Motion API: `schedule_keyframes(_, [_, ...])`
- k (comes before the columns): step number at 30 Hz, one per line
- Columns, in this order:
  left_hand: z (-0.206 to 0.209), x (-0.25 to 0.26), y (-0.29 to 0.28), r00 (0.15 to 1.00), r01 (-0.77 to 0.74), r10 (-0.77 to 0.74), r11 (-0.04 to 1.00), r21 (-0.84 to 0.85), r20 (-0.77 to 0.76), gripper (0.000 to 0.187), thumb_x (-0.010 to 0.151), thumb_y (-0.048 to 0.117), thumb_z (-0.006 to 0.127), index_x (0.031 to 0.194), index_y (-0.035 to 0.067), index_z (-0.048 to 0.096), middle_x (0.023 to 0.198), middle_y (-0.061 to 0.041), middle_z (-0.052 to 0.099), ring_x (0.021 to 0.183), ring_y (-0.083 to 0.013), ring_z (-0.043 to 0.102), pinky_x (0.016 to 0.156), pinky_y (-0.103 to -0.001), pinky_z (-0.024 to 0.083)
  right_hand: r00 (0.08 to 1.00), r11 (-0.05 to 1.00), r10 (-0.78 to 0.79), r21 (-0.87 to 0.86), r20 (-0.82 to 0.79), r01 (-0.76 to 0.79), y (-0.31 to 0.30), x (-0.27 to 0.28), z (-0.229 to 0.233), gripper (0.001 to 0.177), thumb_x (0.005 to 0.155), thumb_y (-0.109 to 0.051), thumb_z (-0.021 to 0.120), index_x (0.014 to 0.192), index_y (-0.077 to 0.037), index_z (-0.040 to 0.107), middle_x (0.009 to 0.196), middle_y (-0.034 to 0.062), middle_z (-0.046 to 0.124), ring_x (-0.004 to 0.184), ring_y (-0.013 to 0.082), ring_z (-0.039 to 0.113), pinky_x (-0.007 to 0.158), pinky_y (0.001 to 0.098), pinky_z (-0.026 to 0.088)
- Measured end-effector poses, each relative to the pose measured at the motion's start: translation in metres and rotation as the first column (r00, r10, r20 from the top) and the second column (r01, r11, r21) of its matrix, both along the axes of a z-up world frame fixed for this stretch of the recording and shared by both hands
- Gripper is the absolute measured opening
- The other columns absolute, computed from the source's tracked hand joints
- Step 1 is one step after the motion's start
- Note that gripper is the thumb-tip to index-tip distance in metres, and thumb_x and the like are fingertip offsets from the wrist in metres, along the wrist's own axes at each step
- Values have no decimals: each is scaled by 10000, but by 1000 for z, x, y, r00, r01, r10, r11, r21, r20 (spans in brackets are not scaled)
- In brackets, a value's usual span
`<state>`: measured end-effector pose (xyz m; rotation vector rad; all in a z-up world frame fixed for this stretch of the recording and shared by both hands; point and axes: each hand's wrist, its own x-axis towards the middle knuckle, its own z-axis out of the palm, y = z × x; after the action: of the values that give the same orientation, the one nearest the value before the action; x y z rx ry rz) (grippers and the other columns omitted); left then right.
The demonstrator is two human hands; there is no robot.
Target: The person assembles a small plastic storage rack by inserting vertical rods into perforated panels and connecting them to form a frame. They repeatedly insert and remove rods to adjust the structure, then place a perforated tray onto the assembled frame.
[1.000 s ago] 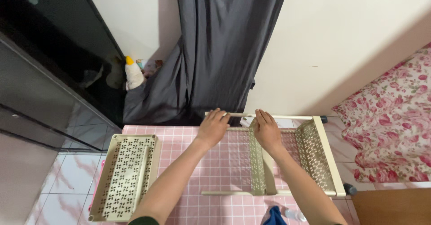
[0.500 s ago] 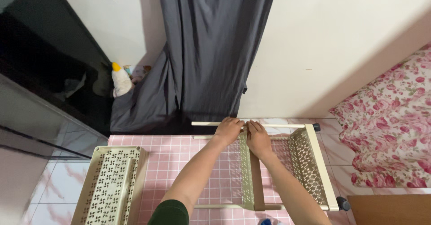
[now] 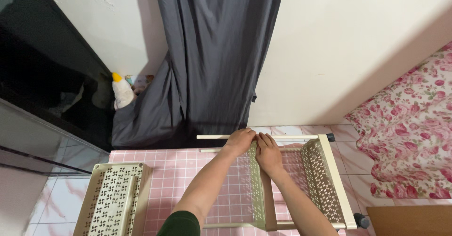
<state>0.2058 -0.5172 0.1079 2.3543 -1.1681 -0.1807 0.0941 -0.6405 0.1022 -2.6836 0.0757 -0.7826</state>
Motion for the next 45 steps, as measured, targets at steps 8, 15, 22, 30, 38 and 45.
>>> schedule_keyframes(8, [-1, 6, 5, 999, 33, -32, 998, 56, -21, 207, 973, 113, 558, 1116, 111, 708, 1178, -82, 683, 1097, -310, 670, 913, -451, 537, 999, 998, 39, -48, 10, -39, -3, -1, 0, 367, 830, -31, 624, 1185, 30, 696, 1259, 207, 685, 1215, 392, 616, 1078, 445, 480])
schedule_keyframes(15, [7, 8, 8, 998, 58, -54, 989, 138, -33, 419, 859, 93, 650, 1273, 160, 664, 1251, -61, 646, 1152, -287, 646, 962, -439, 516, 998, 996, 56, -64, 27, -54, -2, -1, -2, 333, 865, -45, 628, 1182, 28, 699, 1236, 208, 696, 1197, 373, 633, 1098, 442, 476])
schedule_keyframes(22, [23, 13, 22, 999, 36, -26, 965, 258, -45, 422, 914, 152, 650, 1328, 237, 643, 1205, -60, 651, 1194, -246, 629, 1008, -446, 472, 999, 996, 38, -76, 14, -37, -3, -1, -9, 324, 871, -55, 625, 1176, 23, 703, 1236, 205, 700, 1207, 371, 631, 1101, 446, 472])
schedule_keyframes(30, [35, -3, 50, 966, -131, 99, 984, -121, -237, 309, 1005, 136, 545, 1295, 138, 652, 1242, -129, 663, 1155, -332, 631, 955, -445, 508, 999, 999, 22, -50, 29, -20, 10, -2, 14, 367, 841, -44, 627, 1192, 31, 706, 1237, 198, 702, 1188, 417, 624, 1063, 475, 482])
schedule_keyframes(38, [38, -38, 96, 858, -373, 96, 791, -485, -504, 218, 967, 76, 643, 1178, 25, 623, 1065, -129, 754, 957, -242, 753, 819, -341, 581, 969, 520, 145, 849, -200, 97, 73, -1, 52, 281, 961, -203, 683, 1149, 1, 725, 933, 69, 769, 836, 130, 683, 760, 277, 547])
schedule_keyframes(45, [26, -100, 168, 773, -516, 126, 694, -501, -621, 225, 947, 105, 703, 1149, 34, 635, 975, -94, 769, 877, -155, 744, 771, -308, 581, 991, 478, 110, 878, -72, 11, 129, 2, 70, 222, 971, -193, 717, 1050, 13, 740, 863, 18, 727, 781, 78, 643, 705, 241, 529])
